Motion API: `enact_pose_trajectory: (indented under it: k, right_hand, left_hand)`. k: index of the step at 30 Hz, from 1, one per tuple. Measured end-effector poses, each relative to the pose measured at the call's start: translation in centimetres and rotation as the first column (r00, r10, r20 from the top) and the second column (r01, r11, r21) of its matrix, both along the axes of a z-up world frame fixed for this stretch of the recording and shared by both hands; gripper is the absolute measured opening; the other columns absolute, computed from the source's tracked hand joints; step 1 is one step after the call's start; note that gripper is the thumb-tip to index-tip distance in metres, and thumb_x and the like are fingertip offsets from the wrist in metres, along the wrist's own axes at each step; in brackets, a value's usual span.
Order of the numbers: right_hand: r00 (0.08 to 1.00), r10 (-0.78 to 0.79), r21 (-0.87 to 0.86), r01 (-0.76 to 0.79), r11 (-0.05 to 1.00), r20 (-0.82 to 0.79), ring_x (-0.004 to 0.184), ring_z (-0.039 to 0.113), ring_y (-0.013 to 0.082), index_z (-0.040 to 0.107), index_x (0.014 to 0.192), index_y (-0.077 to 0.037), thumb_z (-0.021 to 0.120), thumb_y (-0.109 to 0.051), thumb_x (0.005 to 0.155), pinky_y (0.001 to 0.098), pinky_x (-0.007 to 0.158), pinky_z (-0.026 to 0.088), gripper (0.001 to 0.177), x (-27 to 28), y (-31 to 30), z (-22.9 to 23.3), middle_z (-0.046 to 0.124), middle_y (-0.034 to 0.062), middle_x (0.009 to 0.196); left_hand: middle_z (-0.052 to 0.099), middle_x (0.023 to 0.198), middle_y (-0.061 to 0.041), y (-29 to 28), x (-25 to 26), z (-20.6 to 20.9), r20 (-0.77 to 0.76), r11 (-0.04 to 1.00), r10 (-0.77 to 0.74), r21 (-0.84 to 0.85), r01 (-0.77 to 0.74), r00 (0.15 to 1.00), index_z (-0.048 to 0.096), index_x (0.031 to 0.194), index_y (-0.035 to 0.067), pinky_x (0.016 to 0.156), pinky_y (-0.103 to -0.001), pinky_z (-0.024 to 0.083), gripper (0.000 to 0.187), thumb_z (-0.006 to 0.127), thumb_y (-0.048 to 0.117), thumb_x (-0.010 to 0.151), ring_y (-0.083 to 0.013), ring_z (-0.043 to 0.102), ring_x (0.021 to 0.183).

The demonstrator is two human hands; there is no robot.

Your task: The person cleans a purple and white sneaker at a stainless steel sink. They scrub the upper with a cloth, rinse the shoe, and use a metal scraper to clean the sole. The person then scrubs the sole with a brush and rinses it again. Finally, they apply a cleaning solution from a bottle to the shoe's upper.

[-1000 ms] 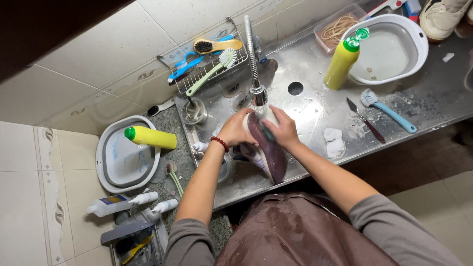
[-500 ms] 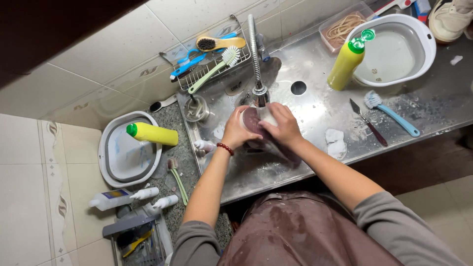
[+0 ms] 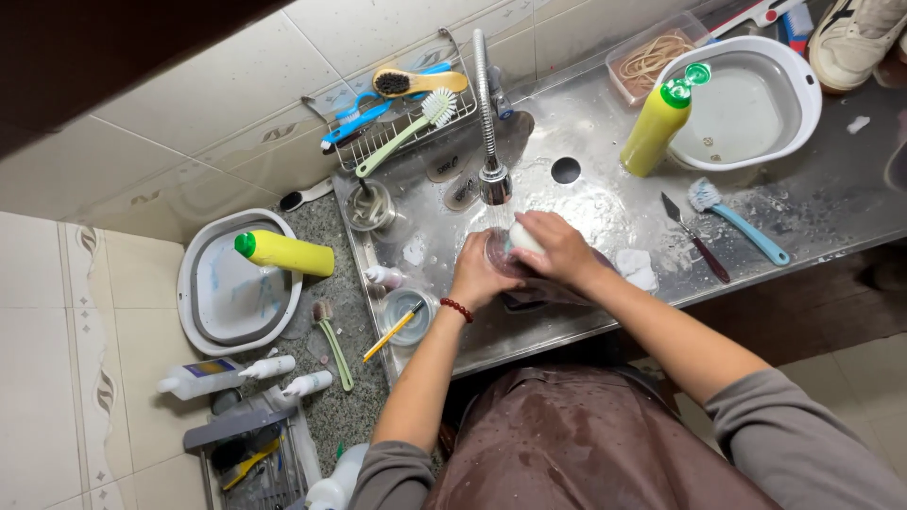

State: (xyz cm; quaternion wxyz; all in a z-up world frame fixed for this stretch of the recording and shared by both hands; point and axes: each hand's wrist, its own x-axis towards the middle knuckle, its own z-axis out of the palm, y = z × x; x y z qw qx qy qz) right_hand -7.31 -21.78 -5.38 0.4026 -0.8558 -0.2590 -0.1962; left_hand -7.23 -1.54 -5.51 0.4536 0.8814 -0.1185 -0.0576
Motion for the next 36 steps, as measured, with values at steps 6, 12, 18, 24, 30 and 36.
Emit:
enact_pose_trajectory:
  k: [6,12,18,24,30,36]
  right_hand:
    - [0.996,0.088,-0.058,-0.089,0.994,-0.019,0.100,0.064,0.0378,0.064,0.128,0.000,0.083,-0.032,0.082,0.0433,0.088,0.054,0.060,-1.5,2.2,2.2,0.066,0.0192,0.116]
    - [0.998,0.061,-0.093,-0.062,0.994,-0.019,0.103,0.065,0.0365,0.063,0.126,-0.002,0.082,-0.034,0.082,0.0425,0.088,0.055,0.057,0.4,0.8,-0.7,0.067,0.0171,0.118]
    - [0.995,0.095,-0.089,-0.093,0.992,0.020,0.100,0.065,0.0359,0.063,0.130,-0.001,0.080,-0.033,0.082,0.0417,0.086,0.055,0.060,-1.9,1.8,2.1,0.066,0.0195,0.118]
    - [0.998,0.027,-0.172,-0.035,0.984,-0.048,0.099,0.065,0.0343,0.062,0.130,-0.003,0.080,-0.036,0.085,0.0421,0.086,0.056,0.059,-0.7,2.7,1.0,0.066,0.0150,0.115]
    - [1.000,-0.003,-0.142,0.006,0.990,0.021,0.098,0.065,0.0358,0.062,0.129,-0.002,0.079,-0.033,0.083,0.0426,0.084,0.055,0.059,-2.7,1.2,1.9,0.066,0.0180,0.117]
    - [0.985,-0.171,-0.113,0.167,0.980,-0.031,0.100,0.065,0.0366,0.063,0.126,-0.001,0.079,-0.034,0.084,0.0432,0.089,0.054,0.056,-1.5,2.6,-1.0,0.066,0.0176,0.114]
  left_hand:
    - [0.070,0.127,-0.013,0.8,0.4,-2.0,-0.082,0.983,-0.074,-0.171,0.059,0.994,0.057,0.136,0.004,0.101,-0.036,0.056,0.080,0.091,0.022,0.065,-0.0265,0.070,0.116]
    - [0.068,0.118,-0.016,-0.2,-0.3,-1.7,-0.171,0.992,0.054,-0.104,-0.073,0.984,0.050,0.133,0.003,0.097,-0.036,0.053,0.089,0.090,0.009,0.054,-0.0273,0.067,0.110]
    - [0.064,0.135,-0.018,1.1,1.2,-6.9,0.016,0.999,0.000,-0.048,0.001,1.000,0.052,0.139,0.004,0.106,-0.037,0.049,0.081,0.086,0.007,0.065,-0.0291,0.061,0.125]
    - [0.062,0.134,-0.018,-0.6,0.3,-6.6,-0.069,0.958,-0.019,-0.286,-0.001,0.997,0.049,0.141,0.005,0.106,-0.036,0.051,0.078,0.082,0.010,0.071,-0.0284,0.062,0.124]
    - [0.063,0.125,-0.015,-0.1,0.0,-3.5,-0.102,0.993,0.039,-0.110,-0.050,0.994,0.048,0.138,0.004,0.102,-0.036,0.052,0.089,0.093,0.015,0.062,-0.0255,0.063,0.117]
    - [0.063,0.121,-0.016,0.5,-2.5,-4.2,-0.058,0.974,0.084,-0.205,-0.094,0.995,0.050,0.132,0.005,0.098,-0.038,0.053,0.089,0.092,0.009,0.054,-0.0293,0.065,0.113]
